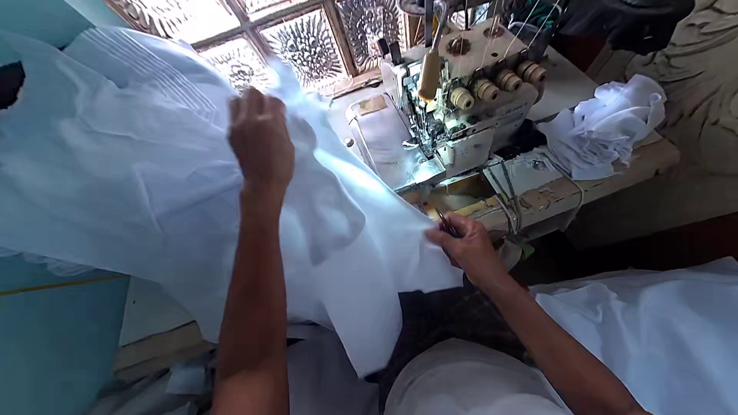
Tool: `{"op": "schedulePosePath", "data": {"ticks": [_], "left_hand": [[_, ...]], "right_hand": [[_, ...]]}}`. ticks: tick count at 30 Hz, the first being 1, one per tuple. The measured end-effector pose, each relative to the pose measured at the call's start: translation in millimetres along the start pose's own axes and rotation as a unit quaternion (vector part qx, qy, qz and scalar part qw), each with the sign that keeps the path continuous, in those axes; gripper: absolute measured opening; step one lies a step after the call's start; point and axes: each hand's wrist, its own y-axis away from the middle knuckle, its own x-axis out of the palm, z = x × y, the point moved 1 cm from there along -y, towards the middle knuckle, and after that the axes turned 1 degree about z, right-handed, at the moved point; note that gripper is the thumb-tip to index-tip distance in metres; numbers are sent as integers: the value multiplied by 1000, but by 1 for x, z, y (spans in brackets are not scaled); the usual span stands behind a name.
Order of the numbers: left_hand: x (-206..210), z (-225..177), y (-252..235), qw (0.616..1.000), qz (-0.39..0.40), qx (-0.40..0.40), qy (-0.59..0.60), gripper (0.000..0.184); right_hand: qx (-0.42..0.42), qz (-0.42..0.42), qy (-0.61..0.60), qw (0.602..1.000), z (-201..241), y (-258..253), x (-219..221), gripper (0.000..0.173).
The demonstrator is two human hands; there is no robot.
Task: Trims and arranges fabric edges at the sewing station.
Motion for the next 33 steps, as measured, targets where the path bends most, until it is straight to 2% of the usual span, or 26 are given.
{"op": "schedulePosePath", "data": {"ticks": [1,2,4,7,10,15,18,22,26,28,30,33], "left_hand": [[14,3,7,996,74,-26,30,28],[24,4,16,992,107,-37,53,25],[31,-1,39,991,108,-28,77,20],[20,-11,72,980,113,18,162,17],[10,-9,92,940,213,54,262,15],[19,1,116,902,359,-27,241,15],[26,2,127,884,395,-53,246,11],[17,-7,134,879,395,-67,260,7],[-5,-33,144,896,343,-79,271,6],[-17,-55,148,861,332,-107,370,8],[-22,-79,154,797,295,-121,513,16],[-13,-101,156,730,221,-55,644,20]], "right_hand": [[23,-8,12,1000,-10,-9,1,12],[33,-13,18,999,-17,-15,1,13],[50,-17,15,999,-24,-20,-1,14],[77,-2,-23,997,-25,-21,-5,13],[92,11,-65,994,-22,-22,-7,11],[89,11,-82,993,-23,-22,-8,5],[95,0,-107,990,-22,-21,-7,8],[85,1,-103,991,-21,-20,-5,9],[72,-16,-79,994,-21,-17,-2,9],[70,-15,-82,994,-19,-14,1,9],[73,2,-100,992,-12,-8,4,9],[66,33,-170,983,1,2,11,9]]}}
